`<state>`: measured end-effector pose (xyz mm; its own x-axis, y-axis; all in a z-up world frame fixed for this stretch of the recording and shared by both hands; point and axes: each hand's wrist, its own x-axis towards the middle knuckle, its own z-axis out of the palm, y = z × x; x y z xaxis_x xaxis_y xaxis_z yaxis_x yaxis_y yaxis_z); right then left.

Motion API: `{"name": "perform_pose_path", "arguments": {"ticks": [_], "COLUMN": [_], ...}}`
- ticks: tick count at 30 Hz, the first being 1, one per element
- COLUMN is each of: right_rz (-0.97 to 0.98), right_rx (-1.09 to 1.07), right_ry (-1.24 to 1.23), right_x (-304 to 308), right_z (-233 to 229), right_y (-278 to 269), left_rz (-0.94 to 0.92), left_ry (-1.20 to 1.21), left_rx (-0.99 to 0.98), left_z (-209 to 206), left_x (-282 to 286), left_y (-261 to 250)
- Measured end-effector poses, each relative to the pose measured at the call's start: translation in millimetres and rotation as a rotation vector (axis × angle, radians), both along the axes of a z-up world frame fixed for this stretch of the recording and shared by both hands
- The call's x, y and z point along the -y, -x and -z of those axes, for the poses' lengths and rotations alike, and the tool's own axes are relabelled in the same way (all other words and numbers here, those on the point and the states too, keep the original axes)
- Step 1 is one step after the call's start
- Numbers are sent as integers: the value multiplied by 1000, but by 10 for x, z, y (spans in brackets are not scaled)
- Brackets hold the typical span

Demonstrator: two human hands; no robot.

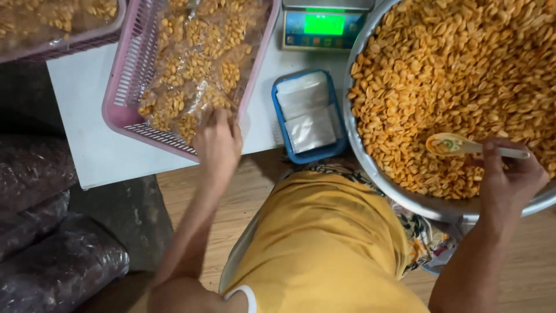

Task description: Scooping snacks from a large bowl into small plastic bags and placing them in a basket.

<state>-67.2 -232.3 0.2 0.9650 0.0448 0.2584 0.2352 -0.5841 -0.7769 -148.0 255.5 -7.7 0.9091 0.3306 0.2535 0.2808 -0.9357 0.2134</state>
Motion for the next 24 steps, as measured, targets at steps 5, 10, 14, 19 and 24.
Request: {"name": "perform_pose_path", "arguments": {"ticks": [5,10,14,19,24], "right_rz": [13,171,9,-25,61], "right_rx": [-6,226,471,116,-293], "right_ry": [264,510,620,221,-129], "right_x": [-47,171,247,-375,-289], "right_z": [-108,54,378,72,124], "right_y": [-133,-700,-980,-601,-404], "left_rz": [241,443,385,358,358], "left_ry": [67,47,144,207,634], "left_rx": [339,-133,-304,-418,-359], "left_z": [-246,622,1130,976,17], "left_x": [528,952,916,747,794], "left_y": [-227,-635,-862,-915,-866]}}
